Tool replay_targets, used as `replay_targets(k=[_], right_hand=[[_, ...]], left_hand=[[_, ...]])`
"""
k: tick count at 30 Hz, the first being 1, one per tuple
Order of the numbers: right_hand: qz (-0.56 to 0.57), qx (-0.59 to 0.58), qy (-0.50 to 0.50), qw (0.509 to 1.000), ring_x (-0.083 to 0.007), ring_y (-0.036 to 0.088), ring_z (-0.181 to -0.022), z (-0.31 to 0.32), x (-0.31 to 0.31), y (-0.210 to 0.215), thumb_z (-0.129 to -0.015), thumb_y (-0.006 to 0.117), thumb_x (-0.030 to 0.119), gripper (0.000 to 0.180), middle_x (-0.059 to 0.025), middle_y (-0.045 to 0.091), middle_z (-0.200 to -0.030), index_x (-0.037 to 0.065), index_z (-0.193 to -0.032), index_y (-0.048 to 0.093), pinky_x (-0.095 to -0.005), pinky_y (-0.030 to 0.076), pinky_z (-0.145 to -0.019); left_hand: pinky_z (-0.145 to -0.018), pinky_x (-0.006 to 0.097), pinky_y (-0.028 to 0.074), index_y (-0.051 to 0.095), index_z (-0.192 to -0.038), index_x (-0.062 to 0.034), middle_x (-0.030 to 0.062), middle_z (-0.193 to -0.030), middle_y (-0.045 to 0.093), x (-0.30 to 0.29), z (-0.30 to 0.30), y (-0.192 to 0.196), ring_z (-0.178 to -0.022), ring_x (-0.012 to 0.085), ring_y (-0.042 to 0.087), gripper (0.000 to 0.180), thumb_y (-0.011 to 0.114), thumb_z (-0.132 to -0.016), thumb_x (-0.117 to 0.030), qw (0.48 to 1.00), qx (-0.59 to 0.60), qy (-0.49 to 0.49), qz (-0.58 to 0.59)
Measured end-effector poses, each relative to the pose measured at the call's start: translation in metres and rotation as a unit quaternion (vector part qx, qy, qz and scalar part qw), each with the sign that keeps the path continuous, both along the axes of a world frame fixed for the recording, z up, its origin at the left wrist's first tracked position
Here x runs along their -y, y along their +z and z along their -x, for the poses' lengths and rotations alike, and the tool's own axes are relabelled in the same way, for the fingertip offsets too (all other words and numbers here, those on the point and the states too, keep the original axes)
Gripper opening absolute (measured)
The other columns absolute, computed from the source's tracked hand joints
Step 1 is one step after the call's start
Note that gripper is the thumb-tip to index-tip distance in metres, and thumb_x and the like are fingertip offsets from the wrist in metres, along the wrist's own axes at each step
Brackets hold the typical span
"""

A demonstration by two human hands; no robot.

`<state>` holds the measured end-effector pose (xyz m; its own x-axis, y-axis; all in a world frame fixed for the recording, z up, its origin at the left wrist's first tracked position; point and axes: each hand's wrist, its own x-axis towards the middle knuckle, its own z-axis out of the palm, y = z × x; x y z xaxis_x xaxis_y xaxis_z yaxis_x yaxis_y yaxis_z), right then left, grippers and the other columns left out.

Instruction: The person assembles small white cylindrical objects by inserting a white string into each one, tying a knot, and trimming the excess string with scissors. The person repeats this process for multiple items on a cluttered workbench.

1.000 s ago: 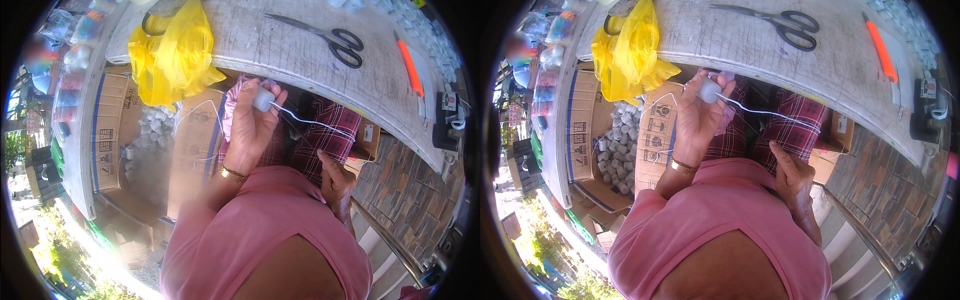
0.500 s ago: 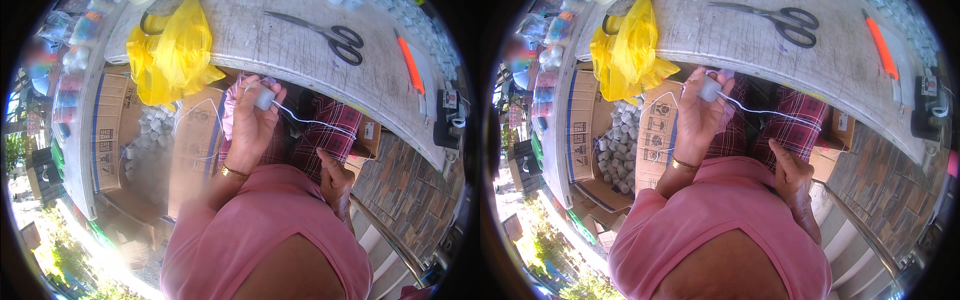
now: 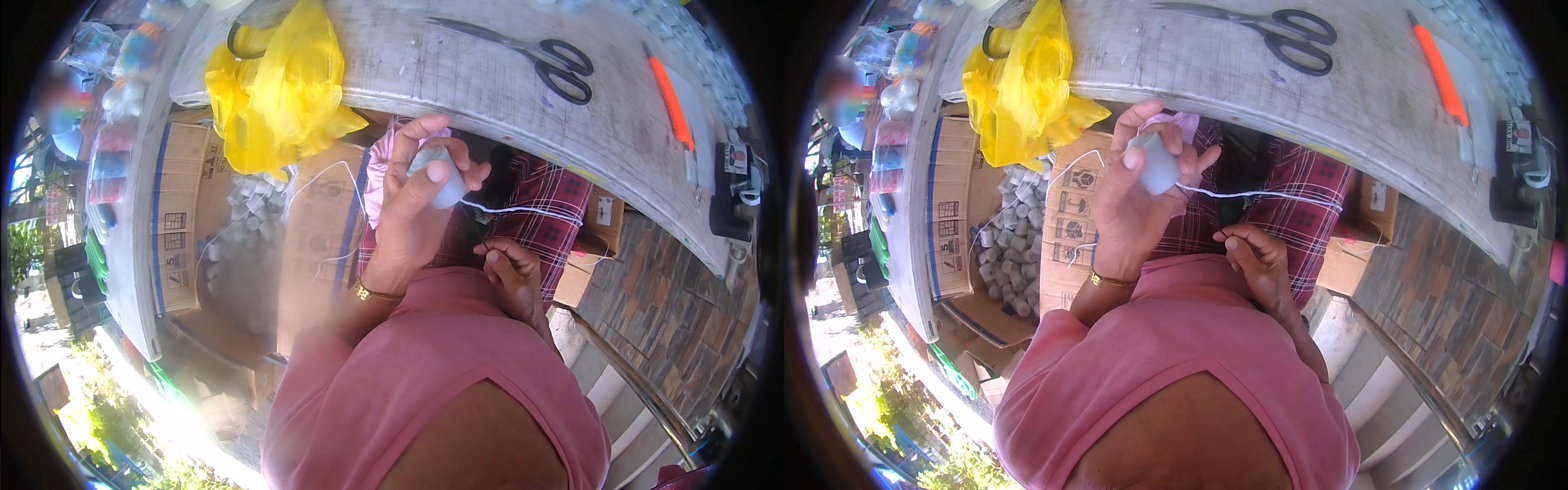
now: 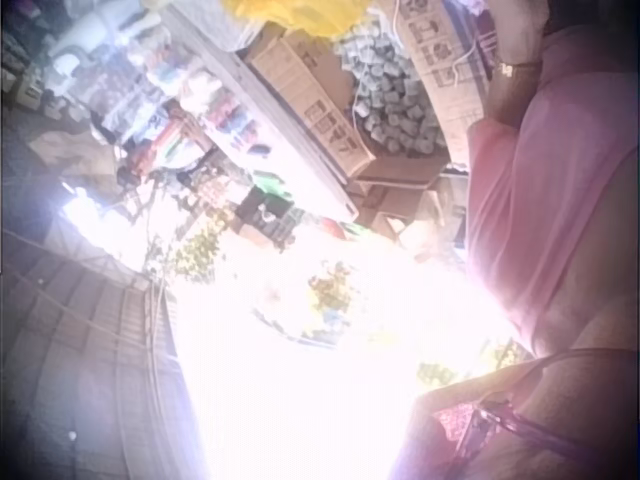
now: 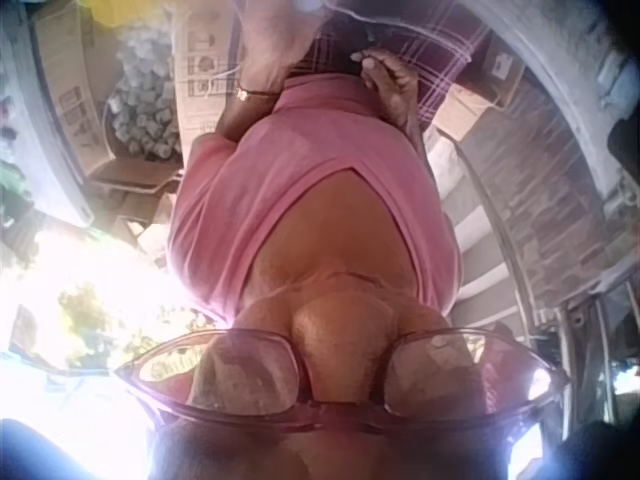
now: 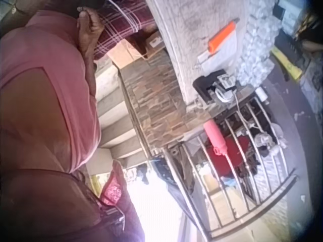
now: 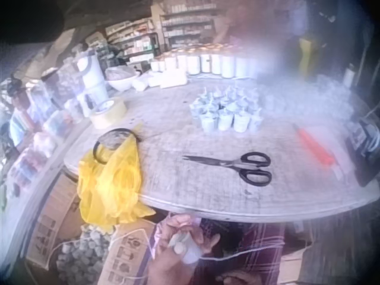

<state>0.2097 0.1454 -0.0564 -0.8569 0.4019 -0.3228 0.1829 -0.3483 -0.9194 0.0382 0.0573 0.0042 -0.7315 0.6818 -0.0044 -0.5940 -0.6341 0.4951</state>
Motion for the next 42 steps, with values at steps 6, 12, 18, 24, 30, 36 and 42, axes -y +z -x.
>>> replay_targets(k=[6, 12, 18, 24, 30, 36, 42], right_hand=[[0.128, -0.053, 0.030, 0.990, -0.0050, 0.039, -0.056, -0.005, -0.001, -0.023, -0.093, 0.058, 0.013, 0.017, 0.0008, 0.050, -0.065, -0.002, -0.088, 0.065, -0.0217, 0.030, -0.052], [0.186, -0.080, 0.015, 0.979, -0.0041, 0.031, -0.053, -0.013, -0.003, -0.030, -0.093, 0.059, 0.016, 0.020, 0.0027, 0.046, -0.061, -0.001, -0.086, 0.065, -0.0223, 0.023, -0.050], [0.189, -0.095, 0.003, 0.977, -0.0039, 0.029, -0.051, -0.015, -0.001, -0.038, -0.094, 0.059, 0.018, 0.021, 0.0039, 0.044, -0.060, 0.000, -0.087, 0.065, -0.0224, 0.022, -0.048], [0.194, -0.099, -0.001, 0.976, -0.0040, 0.029, -0.051, -0.014, -0.002, -0.041, -0.095, 0.058, 0.018, 0.021, 0.0042, 0.043, -0.060, 0.000, -0.088, 0.065, -0.0225, 0.021, -0.048], [0.188, -0.103, -0.007, 0.977, -0.0038, 0.028, -0.050, -0.015, -0.001, -0.040, -0.094, 0.058, 0.018, 0.021, 0.0046, 0.042, -0.059, -0.001, -0.088, 0.065, -0.0228, 0.020, -0.047], [0.196, -0.113, -0.012, 0.974, -0.0034, 0.028, -0.049, -0.016, 0.000, -0.043, -0.094, 0.060, 0.020, 0.021, 0.0055, 0.041, -0.058, 0.000, -0.087, 0.065, -0.0228, 0.020, -0.047], [0.198, -0.117, -0.016, 0.973, -0.0033, 0.028, -0.048, -0.016, 0.000, -0.044, -0.094, 0.060, 0.020, 0.021, 0.0055, 0.041, -0.058, 0.001, -0.087, 0.065, -0.0228, 0.020, -0.047]], left_hand=[[-0.106, 0.051, 0.036, 0.052, -0.101, -0.0061, 0.0050, -0.072, 0.057, -0.013, -0.027, -0.008, -0.062, 0.0142, 0.057, 0.021, 0.066, -0.088, -0.015, 0.965, -0.164, 0.112, 0.170], [-0.113, 0.049, 0.028, 0.053, -0.096, -0.0034, 0.0023, -0.070, 0.058, -0.019, -0.035, -0.032, -0.060, 0.0079, 0.055, 0.015, 0.065, -0.086, -0.005, 0.920, -0.323, 0.115, 0.192], [-0.111, 0.047, 0.032, 0.057, -0.091, -0.0032, 0.0009, -0.075, 0.059, -0.022, -0.039, -0.037, -0.066, 0.0056, 0.054, 0.016, 0.068, -0.080, 0.000, 0.914, -0.319, 0.120, 0.220], [-0.112, 0.047, 0.030, 0.058, -0.091, -0.0032, 0.0006, -0.075, 0.059, -0.024, -0.040, -0.042, -0.067, 0.0058, 0.054, 0.015, 0.068, -0.080, -0.001, 0.928, -0.288, 0.097, 0.216], [-0.114, 0.046, 0.028, 0.058, -0.091, -0.0033, -0.0003, -0.073, 0.057, -0.023, -0.045, -0.048, -0.067, 0.0050, 0.052, 0.015, 0.068, -0.081, -0.001, 0.937, -0.262, 0.073, 0.217], [-0.114, 0.045, 0.027, 0.058, -0.092, -0.0034, -0.0013, -0.073, 0.057, -0.021, -0.047, -0.051, -0.067, 0.0041, 0.051, 0.014, 0.068, -0.082, -0.001, 0.944, -0.245, 0.038, 0.216], [-0.114, 0.045, 0.026, 0.059, -0.090, -0.0035, -0.0017, -0.071, 0.056, -0.024, -0.047, -0.053, -0.065, 0.0039, 0.049, 0.013, 0.068, -0.081, -0.002, 0.943, -0.247, 0.036, 0.221]])
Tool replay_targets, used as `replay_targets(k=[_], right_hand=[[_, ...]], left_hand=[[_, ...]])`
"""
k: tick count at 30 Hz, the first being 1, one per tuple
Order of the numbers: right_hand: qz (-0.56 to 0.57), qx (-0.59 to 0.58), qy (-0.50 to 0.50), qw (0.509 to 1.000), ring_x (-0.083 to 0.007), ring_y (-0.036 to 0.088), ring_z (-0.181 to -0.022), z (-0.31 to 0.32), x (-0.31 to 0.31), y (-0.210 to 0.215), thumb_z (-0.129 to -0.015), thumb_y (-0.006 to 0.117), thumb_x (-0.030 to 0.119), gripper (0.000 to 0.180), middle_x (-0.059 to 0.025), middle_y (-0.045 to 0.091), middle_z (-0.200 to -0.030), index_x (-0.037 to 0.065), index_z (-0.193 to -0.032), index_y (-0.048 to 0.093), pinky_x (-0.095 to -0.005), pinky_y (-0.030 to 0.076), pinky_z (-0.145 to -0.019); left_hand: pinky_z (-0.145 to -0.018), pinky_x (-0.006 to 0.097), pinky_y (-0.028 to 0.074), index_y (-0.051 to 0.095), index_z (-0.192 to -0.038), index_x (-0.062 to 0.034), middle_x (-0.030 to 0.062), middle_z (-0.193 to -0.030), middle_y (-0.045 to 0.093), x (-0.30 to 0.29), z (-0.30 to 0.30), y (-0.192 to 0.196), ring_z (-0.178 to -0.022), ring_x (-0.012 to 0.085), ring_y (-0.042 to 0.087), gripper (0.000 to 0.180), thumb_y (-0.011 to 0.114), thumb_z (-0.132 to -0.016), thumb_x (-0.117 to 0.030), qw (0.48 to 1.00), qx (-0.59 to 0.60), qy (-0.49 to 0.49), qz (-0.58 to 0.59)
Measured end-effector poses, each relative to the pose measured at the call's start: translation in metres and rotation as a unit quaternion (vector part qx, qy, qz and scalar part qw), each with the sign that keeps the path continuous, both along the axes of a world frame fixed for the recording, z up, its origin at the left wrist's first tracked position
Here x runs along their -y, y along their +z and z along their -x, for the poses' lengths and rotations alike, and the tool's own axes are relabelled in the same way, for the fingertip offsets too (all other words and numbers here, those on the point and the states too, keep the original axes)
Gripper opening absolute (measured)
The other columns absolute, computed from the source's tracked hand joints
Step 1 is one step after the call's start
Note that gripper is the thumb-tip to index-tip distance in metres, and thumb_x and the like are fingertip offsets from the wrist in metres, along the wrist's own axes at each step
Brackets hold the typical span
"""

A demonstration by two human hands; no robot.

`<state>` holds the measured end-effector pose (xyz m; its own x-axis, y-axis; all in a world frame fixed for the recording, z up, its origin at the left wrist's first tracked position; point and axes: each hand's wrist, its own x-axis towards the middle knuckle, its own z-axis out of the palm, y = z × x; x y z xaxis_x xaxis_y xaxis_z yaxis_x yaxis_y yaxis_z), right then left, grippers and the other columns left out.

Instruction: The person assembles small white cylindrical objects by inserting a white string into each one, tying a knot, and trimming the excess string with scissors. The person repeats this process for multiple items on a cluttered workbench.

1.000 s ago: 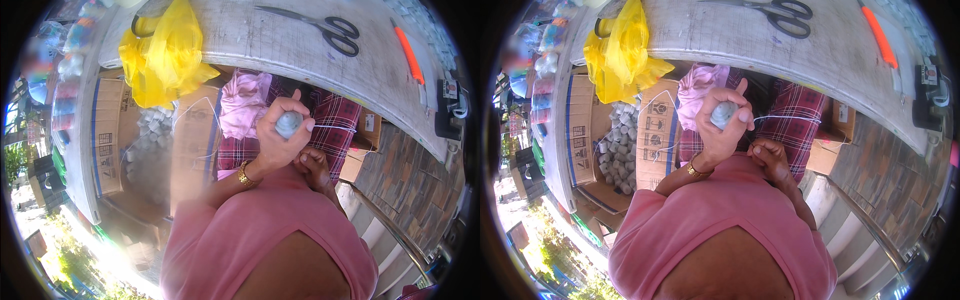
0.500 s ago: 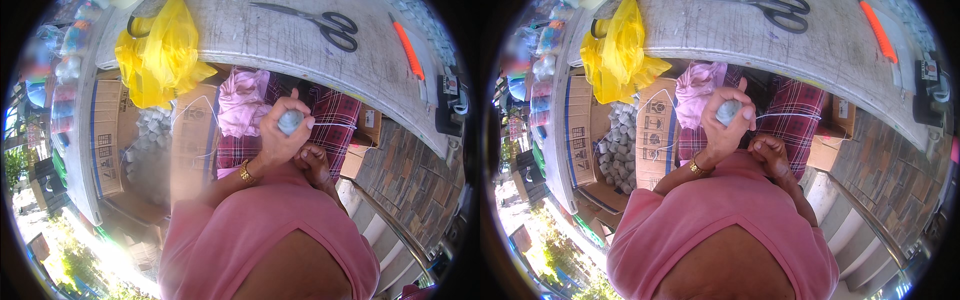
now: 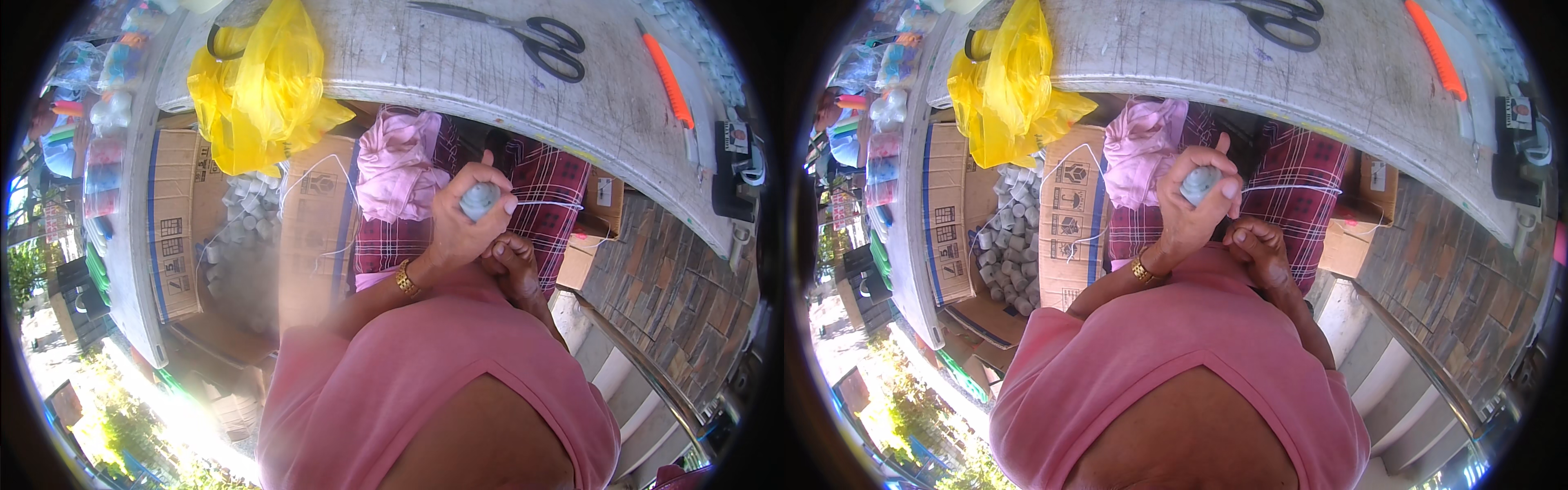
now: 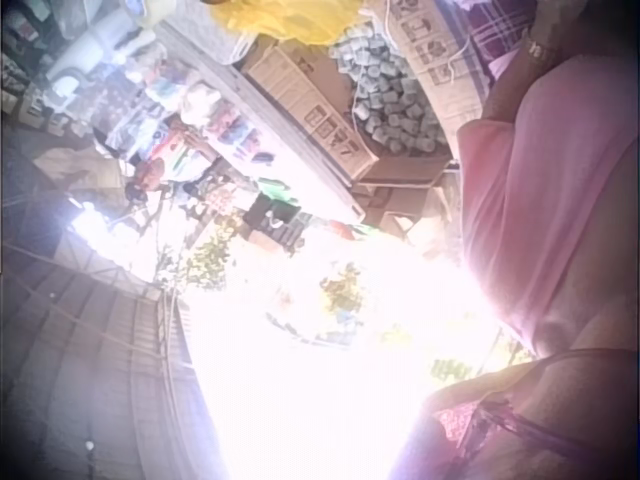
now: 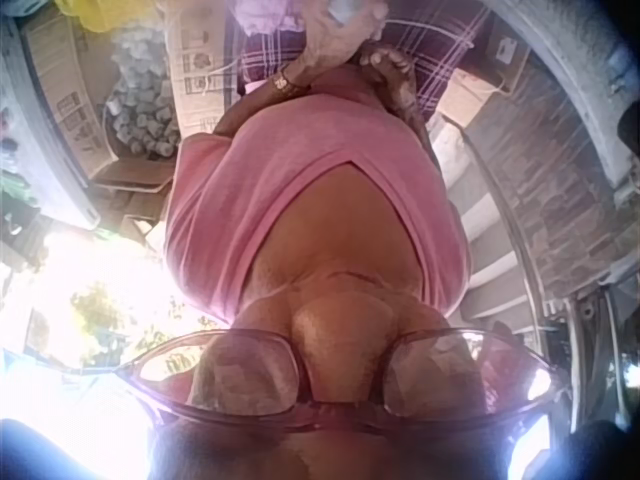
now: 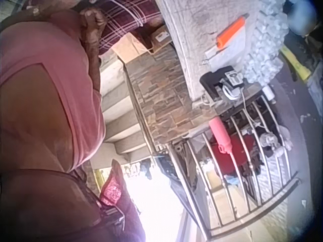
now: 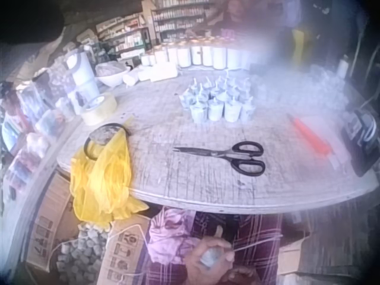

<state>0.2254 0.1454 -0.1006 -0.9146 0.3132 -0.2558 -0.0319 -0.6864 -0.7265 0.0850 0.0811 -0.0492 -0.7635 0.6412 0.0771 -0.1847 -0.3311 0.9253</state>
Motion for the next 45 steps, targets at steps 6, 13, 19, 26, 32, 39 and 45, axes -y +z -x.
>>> replay_targets(k=[6, 13, 19, 26, 32, 39, 45], right_hand=[[-0.001, -0.002, -0.006, 1.000, -0.0031, 0.029, -0.048, -0.002, 0.000, -0.001, -0.094, 0.060, 0.020, 0.021, 0.0053, 0.043, -0.059, 0.001, -0.088, 0.065, -0.0224, 0.021, -0.047], [0.009, 0.023, -0.066, 0.997, -0.0018, 0.036, -0.053, -0.001, 0.002, 0.001, -0.095, 0.059, 0.016, 0.017, 0.0055, 0.051, -0.066, 0.002, -0.100, 0.067, -0.0213, 0.026, -0.049], [-0.010, 0.035, -0.082, 0.996, -0.0024, 0.042, -0.057, 0.009, -0.005, 0.010, -0.098, 0.055, 0.015, 0.016, 0.0053, 0.051, -0.067, 0.004, -0.100, 0.067, -0.0201, 0.032, -0.052], [-0.275, 0.139, 0.034, 0.951, -0.0047, 0.045, -0.058, 0.026, -0.003, 0.043, -0.098, 0.053, 0.013, 0.016, 0.0019, 0.052, -0.067, 0.003, -0.093, 0.064, -0.0213, 0.037, -0.053], [-0.469, 0.136, 0.071, 0.870, -0.0184, 0.064, -0.071, 0.007, 0.011, 0.046, -0.093, 0.054, 0.004, 0.016, -0.0121, 0.065, -0.081, 0.004, -0.103, 0.066, -0.0277, 0.050, -0.066], [-0.680, 0.057, 0.013, 0.731, -0.0229, 0.066, -0.066, 0.016, -0.008, 0.078, -0.078, 0.057, -0.011, 0.043, -0.0139, 0.068, -0.077, 0.013, -0.110, 0.070, -0.0343, 0.053, -0.067], [-0.713, 0.094, 0.046, 0.694, -0.0211, 0.066, -0.064, 0.006, -0.018, 0.095, -0.073, 0.057, -0.015, 0.049, -0.0125, 0.069, -0.076, 0.015, -0.109, 0.072, -0.0300, 0.053, -0.060]], left_hand=[[-0.104, 0.037, 0.040, 0.058, -0.092, -0.0034, -0.0005, -0.070, 0.057, 0.000, -0.002, -0.005, -0.062, 0.0043, 0.052, 0.013, 0.067, -0.083, -0.003, 1.000, -0.001, -0.007, 0.001], [-0.073, 0.023, 0.045, 0.059, -0.096, -0.0035, 0.0017, -0.082, 0.060, 0.002, -0.024, -0.016, -0.072, 0.0050, 0.054, 0.016, 0.069, -0.084, -0.007, 0.993, -0.023, -0.073, 0.091], [-0.070, 0.022, 0.044, 0.044, -0.119, -0.0061, 0.0053, -0.092, 0.056, 0.000, -0.018, -0.011, -0.077, 0.0092, 0.054, 0.036, 0.064, -0.090, -0.012, 0.994, 0.012, -0.103, -0.017], [-0.083, 0.039, 0.050, 0.044, -0.115, -0.0114, 0.0069, -0.089, 0.055, -0.005, 0.031, 0.011, -0.077, 0.0163, 0.055, 0.026, 0.056, -0.097, -0.026, 0.982, 0.123, 0.124, -0.075], [-0.094, 0.050, 0.043, 0.045, -0.107, -0.0144, 0.0067, -0.090, 0.055, 0.024, 0.077, 0.020, -0.072, 0.0202, 0.051, 0.021, 0.050, -0.099, -0.033, 0.945, 0.219, 0.148, -0.192], [-0.104, 0.052, 0.039, 0.053, -0.104, -0.0113, 0.0080, -0.090, 0.055, 0.027, 0.067, 0.010, -0.078, 0.0214, 0.054, 0.026, 0.046, -0.100, -0.036, 0.923, 0.299, 0.098, -0.220], [-0.096, 0.049, 0.044, 0.050, -0.110, -0.0132, 0.0092, -0.089, 0.058, 0.021, 0.065, 0.008, -0.077, 0.0228, 0.057, 0.027, 0.051, -0.098, -0.037, 0.914, 0.326, 0.062, -0.235]])
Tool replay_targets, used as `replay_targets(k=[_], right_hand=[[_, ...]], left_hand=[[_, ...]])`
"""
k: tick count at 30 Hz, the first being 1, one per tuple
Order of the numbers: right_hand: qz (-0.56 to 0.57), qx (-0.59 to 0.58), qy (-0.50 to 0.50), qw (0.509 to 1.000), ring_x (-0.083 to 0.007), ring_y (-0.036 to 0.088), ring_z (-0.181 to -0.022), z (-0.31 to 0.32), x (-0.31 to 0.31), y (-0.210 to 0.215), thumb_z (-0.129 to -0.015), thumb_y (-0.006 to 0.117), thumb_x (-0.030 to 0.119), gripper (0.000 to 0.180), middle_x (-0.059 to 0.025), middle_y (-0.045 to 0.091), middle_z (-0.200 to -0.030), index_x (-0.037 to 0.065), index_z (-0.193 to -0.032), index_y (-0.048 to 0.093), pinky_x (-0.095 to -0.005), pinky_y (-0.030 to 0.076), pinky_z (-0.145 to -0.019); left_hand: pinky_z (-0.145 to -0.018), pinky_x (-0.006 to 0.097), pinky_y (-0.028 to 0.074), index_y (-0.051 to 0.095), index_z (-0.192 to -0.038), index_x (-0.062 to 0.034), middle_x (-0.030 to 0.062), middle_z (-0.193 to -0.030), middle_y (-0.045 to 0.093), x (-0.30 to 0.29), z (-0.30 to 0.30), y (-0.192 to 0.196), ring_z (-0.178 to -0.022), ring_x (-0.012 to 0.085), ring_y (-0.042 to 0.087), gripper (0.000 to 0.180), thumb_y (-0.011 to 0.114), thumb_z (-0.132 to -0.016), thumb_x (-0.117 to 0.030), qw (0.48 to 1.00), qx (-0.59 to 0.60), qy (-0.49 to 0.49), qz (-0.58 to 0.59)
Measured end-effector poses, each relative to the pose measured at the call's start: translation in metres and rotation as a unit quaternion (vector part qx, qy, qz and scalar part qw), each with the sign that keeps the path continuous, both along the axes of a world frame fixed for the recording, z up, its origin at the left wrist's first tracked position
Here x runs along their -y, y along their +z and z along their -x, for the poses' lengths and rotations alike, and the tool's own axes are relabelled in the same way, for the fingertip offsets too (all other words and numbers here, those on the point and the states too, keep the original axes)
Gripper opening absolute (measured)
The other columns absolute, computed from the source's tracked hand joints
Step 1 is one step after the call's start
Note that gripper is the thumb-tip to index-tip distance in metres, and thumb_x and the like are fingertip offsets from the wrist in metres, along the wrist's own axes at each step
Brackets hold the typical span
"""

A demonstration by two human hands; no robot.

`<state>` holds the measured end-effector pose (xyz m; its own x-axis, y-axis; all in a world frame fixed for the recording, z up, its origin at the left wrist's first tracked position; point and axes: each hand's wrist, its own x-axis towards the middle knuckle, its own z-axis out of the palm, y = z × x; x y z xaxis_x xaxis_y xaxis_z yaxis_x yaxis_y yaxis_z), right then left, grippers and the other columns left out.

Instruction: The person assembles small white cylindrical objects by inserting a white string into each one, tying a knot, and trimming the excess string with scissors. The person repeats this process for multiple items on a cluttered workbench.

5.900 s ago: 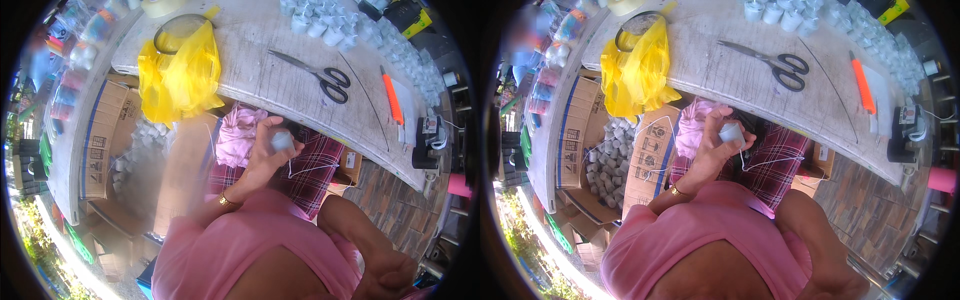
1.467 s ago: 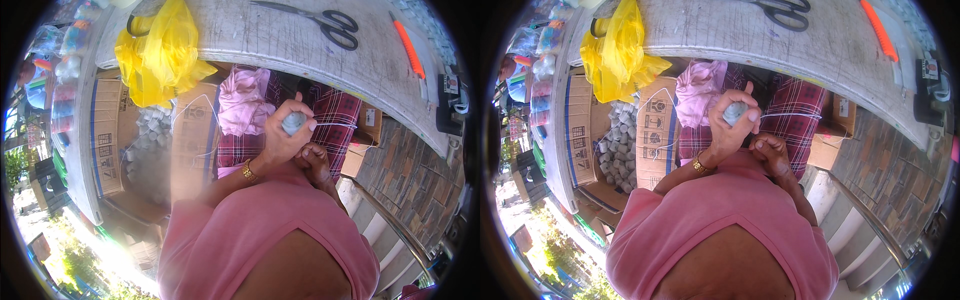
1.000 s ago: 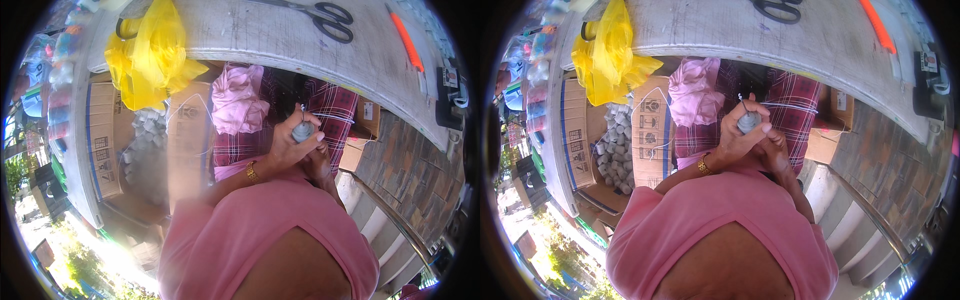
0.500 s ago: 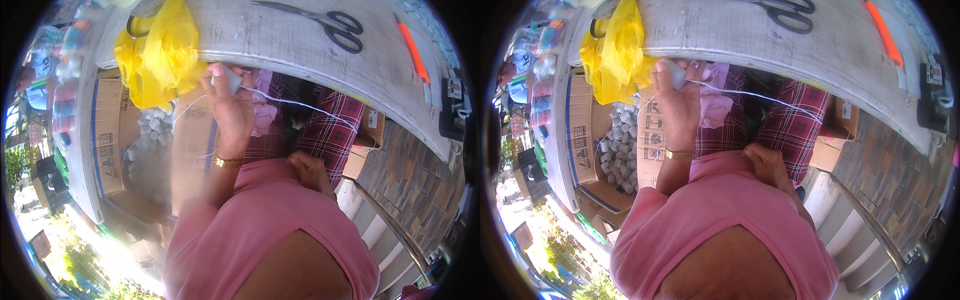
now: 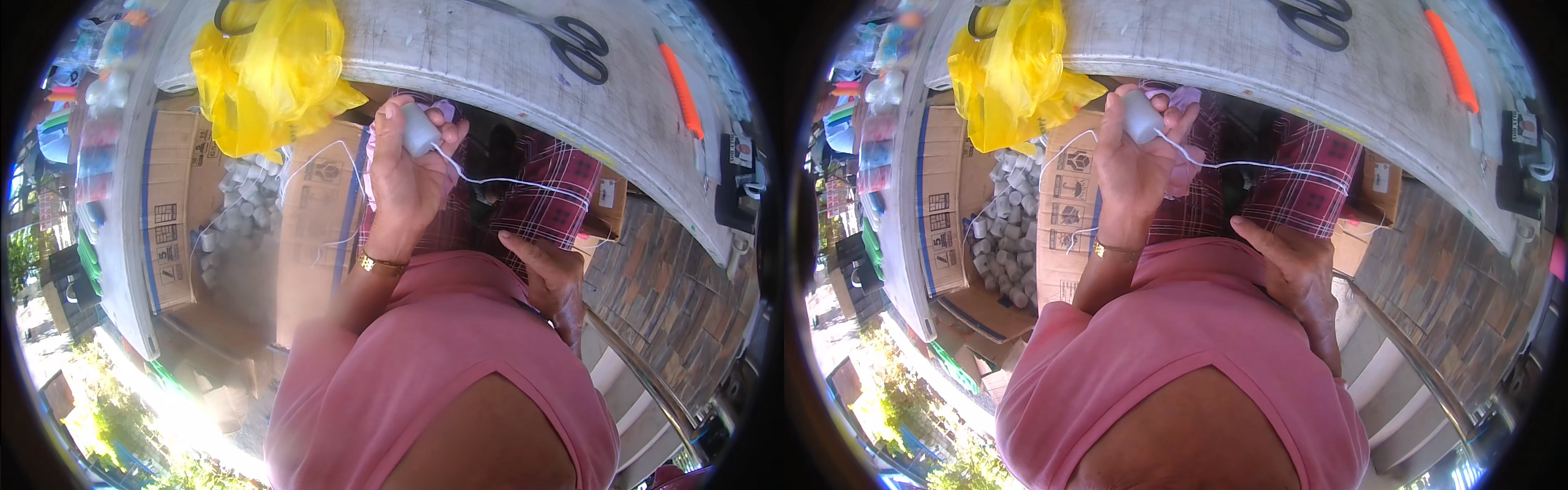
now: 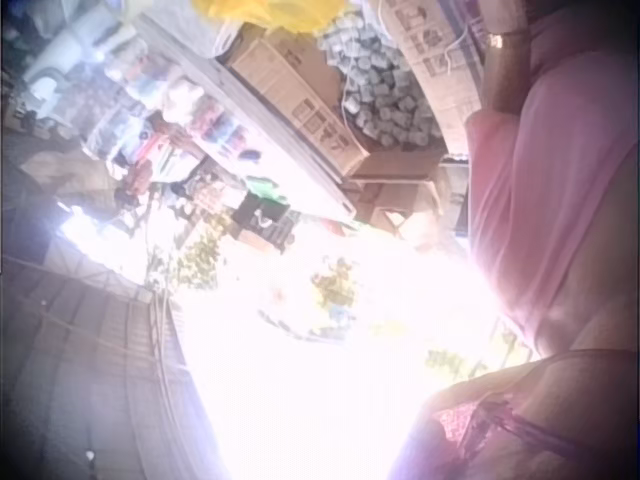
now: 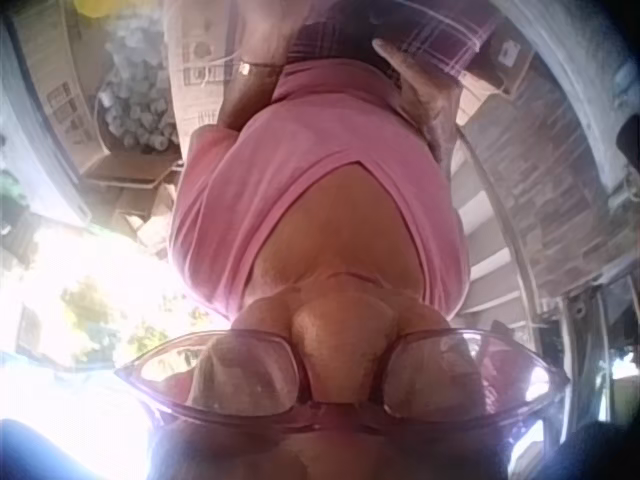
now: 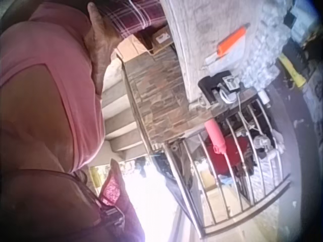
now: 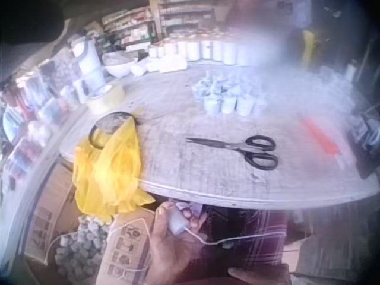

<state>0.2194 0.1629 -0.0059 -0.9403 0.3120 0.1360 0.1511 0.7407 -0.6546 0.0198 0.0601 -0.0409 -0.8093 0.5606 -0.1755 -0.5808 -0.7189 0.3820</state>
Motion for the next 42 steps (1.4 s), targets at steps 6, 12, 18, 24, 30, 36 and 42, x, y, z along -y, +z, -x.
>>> replay_targets(k=[6, 12, 18, 24, 30, 36, 42], right_hand=[[0.036, -0.104, -0.103, 0.989, -0.0222, 0.066, -0.062, 0.005, -0.003, 0.001, -0.077, 0.056, -0.014, 0.049, -0.0147, 0.070, -0.080, 0.015, -0.114, 0.070, -0.0305, 0.051, -0.058], [0.036, -0.064, -0.107, 0.992, -0.0208, 0.065, -0.060, 0.007, -0.002, -0.004, -0.079, 0.056, -0.013, 0.048, -0.0150, 0.069, -0.081, 0.014, -0.116, 0.069, -0.0320, 0.049, -0.055], [0.054, -0.086, -0.101, 0.990, -0.0212, 0.064, -0.060, 0.011, 0.001, -0.007, -0.078, 0.055, -0.013, 0.049, -0.0142, 0.069, -0.080, 0.014, -0.117, 0.068, -0.0325, 0.050, -0.055], [0.039, -0.097, -0.097, 0.990, -0.0226, 0.065, -0.061, 0.013, 0.002, -0.008, -0.076, 0.055, -0.014, 0.052, -0.0142, 0.069, -0.081, 0.015, -0.117, 0.068, -0.0339, 0.050, -0.054], [0.054, -0.026, -0.094, 0.994, -0.0219, 0.065, -0.061, 0.009, 0.006, -0.004, -0.075, 0.055, -0.016, 0.053, -0.0143, 0.069, -0.081, 0.014, -0.116, 0.069, -0.0314, 0.052, -0.058], [0.146, -0.052, -0.120, 0.981, -0.0203, 0.068, -0.068, 0.006, 0.009, 0.005, -0.080, 0.055, -0.015, 0.046, -0.0157, 0.070, -0.087, 0.011, -0.115, 0.068, -0.0281, 0.052, -0.063], [0.108, -0.067, -0.118, 0.985, -0.0200, 0.070, -0.075, 0.011, 0.007, -0.002, -0.082, 0.055, -0.013, 0.043, -0.0159, 0.071, -0.091, 0.010, -0.116, 0.068, -0.0278, 0.053, -0.065]], left_hand=[[-0.100, 0.049, 0.042, 0.050, -0.110, -0.0136, 0.0090, -0.089, 0.058, -0.006, -0.009, 0.001, -0.076, 0.0226, 0.058, 0.028, 0.048, -0.099, -0.039, 0.997, 0.048, -0.051, -0.031], [-0.105, 0.051, 0.039, 0.057, -0.103, -0.0114, 0.0088, -0.090, 0.057, -0.009, -0.016, 0.004, -0.078, 0.0204, 0.056, 0.030, 0.049, -0.098, -0.040, 0.992, 0.036, -0.103, -0.071], [-0.106, 0.051, 0.038, 0.058, -0.104, -0.0113, 0.0083, -0.090, 0.057, -0.012, -0.018, 0.005, -0.075, 0.0194, 0.055, 0.031, 0.049, -0.098, -0.040, 0.991, 0.047, -0.109, -0.067], [-0.105, 0.052, 0.038, 0.057, -0.104, -0.0119, 0.0077, -0.089, 0.056, -0.012, -0.018, 0.003, -0.074, 0.0191, 0.055, 0.029, 0.048, -0.099, -0.039, 0.994, 0.032, -0.099, -0.037], [-0.105, 0.051, 0.039, 0.055, -0.106, -0.0126, 0.0079, -0.089, 0.057, -0.013, -0.023, 0.007, -0.073, 0.0197, 0.056, 0.027, 0.048, -0.099, -0.037, 0.995, -0.043, -0.087, 0.007], [-0.102, 0.049, 0.041, 0.046, -0.114, -0.0142, 0.0078, -0.089, 0.056, -0.014, -0.016, 0.003, -0.073, 0.0194, 0.060, 0.025, 0.047, -0.100, -0.036, 0.997, 0.002, -0.080, -0.008], [-0.106, 0.051, 0.037, 0.056, -0.105, -0.0120, 0.0079, -0.089, 0.057, -0.014, -0.020, 0.003, -0.073, 0.0192, 0.055, 0.028, 0.047, -0.099, -0.038, 0.997, 0.009, -0.082, -0.007]])
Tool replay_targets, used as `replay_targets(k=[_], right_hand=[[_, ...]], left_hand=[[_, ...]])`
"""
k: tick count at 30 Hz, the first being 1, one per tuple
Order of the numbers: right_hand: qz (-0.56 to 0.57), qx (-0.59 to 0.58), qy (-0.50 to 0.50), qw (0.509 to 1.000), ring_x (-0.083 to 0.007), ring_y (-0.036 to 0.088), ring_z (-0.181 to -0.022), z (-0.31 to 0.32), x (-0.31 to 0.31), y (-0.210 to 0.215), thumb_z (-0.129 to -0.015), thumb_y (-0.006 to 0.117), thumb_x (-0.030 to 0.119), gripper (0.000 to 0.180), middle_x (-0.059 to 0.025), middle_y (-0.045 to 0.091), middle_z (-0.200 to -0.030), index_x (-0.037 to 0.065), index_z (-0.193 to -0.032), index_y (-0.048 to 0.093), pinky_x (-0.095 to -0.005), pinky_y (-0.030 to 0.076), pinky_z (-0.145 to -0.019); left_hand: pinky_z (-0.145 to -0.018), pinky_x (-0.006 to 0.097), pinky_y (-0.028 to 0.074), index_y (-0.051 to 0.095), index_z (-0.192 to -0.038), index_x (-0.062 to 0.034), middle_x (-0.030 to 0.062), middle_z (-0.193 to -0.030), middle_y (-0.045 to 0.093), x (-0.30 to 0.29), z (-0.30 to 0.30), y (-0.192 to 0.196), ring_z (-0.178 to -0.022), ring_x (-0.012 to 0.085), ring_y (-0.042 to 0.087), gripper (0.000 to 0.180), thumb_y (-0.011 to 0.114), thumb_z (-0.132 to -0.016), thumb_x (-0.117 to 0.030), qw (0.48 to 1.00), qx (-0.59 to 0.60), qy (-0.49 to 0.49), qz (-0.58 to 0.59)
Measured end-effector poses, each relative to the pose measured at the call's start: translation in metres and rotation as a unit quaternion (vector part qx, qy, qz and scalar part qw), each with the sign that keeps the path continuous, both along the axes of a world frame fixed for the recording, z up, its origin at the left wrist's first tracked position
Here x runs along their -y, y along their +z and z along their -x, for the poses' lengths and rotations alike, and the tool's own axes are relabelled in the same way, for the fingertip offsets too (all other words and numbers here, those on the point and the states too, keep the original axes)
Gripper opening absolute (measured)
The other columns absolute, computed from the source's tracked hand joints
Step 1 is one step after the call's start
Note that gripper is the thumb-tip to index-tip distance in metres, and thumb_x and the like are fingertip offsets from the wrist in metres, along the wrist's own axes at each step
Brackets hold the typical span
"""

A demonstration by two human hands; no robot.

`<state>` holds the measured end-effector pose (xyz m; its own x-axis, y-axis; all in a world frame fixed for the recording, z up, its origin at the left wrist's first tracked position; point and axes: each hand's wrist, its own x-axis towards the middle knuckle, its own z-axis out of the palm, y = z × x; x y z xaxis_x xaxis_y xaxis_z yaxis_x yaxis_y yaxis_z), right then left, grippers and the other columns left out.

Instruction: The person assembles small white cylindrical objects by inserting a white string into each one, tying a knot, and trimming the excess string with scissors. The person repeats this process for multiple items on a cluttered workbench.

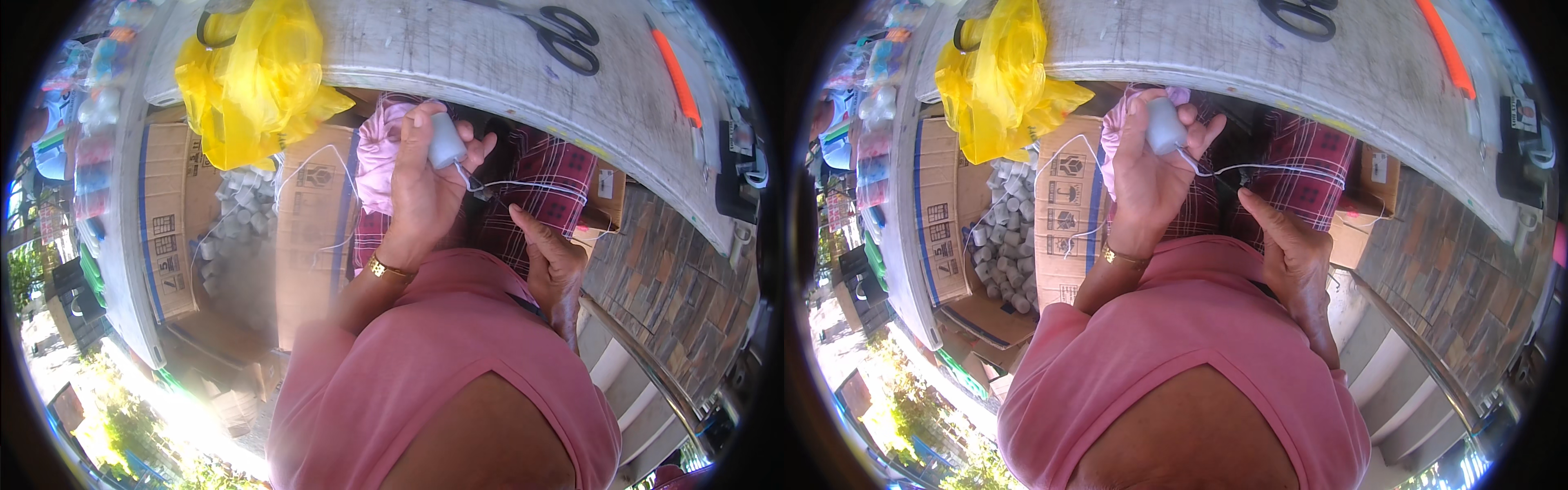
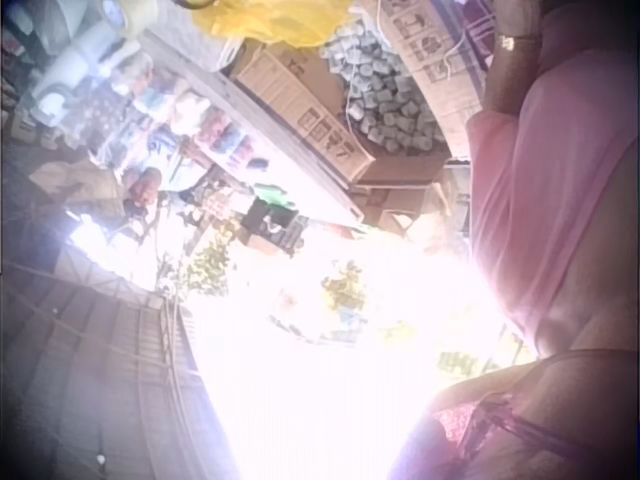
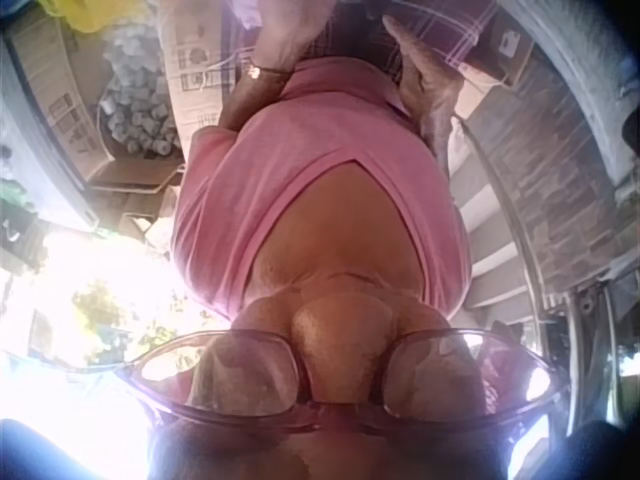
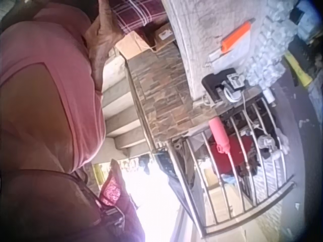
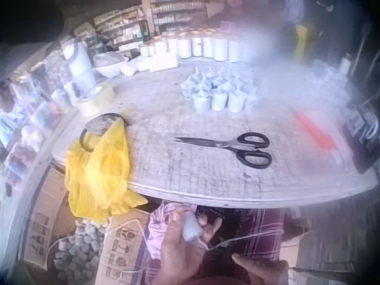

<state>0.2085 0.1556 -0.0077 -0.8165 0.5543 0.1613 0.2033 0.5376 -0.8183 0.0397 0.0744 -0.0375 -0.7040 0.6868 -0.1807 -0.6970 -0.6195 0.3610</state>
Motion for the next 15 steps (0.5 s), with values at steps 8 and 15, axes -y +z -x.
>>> replay_targets(k=[8, 15], right_hand=[[0.037, 0.041, -0.015, 0.998, -0.0215, 0.071, -0.081, -0.0010, 0.0010, 0.0045, -0.083, 0.055, -0.014, 0.041, -0.0160, 0.071, -0.095, 0.008, -0.115, 0.068, -0.0295, 0.054, -0.070], [0.038, 0.031, -0.008, 0.999, -0.0224, 0.071, -0.085, 0.0000, 0.0011, 0.0030, -0.082, 0.054, -0.014, 0.042, -0.0161, 0.071, -0.099, 0.008, -0.115, 0.068, -0.0291, 0.055, -0.073]], left_hand=[[-0.106, 0.051, 0.037, 0.056, -0.105, -0.0122, 0.0077, -0.089, 0.056, 0.0003, 0.0006, -0.0001, -0.072, 0.0191, 0.054, 0.028, 0.046, -0.100, -0.038, 1.000, -0.015, 0.003, -0.001], [-0.105, 0.050, 0.037, 0.054, -0.106, -0.0123, 0.0072, -0.089, 0.056, 0.0005, -0.0003, -0.0001, -0.072, 0.0182, 0.054, 0.029, 0.045, -0.100, -0.039, 0.999, -0.031, 0.009, 0.022]])
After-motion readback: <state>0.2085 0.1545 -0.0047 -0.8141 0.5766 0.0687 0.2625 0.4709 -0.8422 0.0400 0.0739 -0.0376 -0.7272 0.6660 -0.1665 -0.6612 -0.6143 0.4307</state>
